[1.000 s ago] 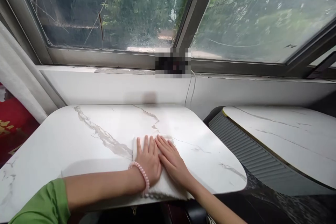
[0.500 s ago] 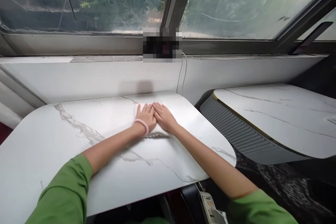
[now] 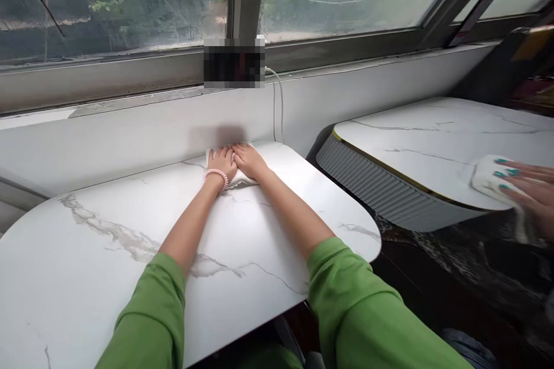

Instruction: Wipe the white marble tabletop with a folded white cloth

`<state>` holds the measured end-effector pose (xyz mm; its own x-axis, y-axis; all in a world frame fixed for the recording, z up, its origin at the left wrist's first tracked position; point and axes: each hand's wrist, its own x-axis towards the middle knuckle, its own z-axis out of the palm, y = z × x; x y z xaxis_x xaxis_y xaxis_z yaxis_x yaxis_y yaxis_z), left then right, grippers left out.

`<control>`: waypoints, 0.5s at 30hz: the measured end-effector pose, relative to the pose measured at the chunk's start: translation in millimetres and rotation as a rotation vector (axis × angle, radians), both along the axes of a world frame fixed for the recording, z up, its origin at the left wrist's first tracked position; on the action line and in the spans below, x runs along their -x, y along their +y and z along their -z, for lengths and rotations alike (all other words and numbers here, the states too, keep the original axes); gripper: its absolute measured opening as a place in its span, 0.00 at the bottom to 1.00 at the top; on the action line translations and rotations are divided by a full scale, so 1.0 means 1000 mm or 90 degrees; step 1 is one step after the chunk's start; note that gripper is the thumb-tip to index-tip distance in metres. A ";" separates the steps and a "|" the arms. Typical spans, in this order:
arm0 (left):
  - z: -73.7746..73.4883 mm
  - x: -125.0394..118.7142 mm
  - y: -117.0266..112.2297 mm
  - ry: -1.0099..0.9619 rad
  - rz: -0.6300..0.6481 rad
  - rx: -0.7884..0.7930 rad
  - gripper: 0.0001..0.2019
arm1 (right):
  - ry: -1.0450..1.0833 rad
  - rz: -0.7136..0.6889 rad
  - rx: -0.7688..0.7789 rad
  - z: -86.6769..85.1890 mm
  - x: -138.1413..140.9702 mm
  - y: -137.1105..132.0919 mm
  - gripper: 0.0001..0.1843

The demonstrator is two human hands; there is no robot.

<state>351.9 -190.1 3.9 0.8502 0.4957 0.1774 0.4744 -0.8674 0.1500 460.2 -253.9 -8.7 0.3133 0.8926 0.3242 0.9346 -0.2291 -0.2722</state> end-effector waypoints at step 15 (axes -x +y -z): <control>-0.003 0.054 -0.185 0.051 0.126 0.007 0.29 | 0.029 0.014 -0.033 0.007 0.057 -0.211 0.27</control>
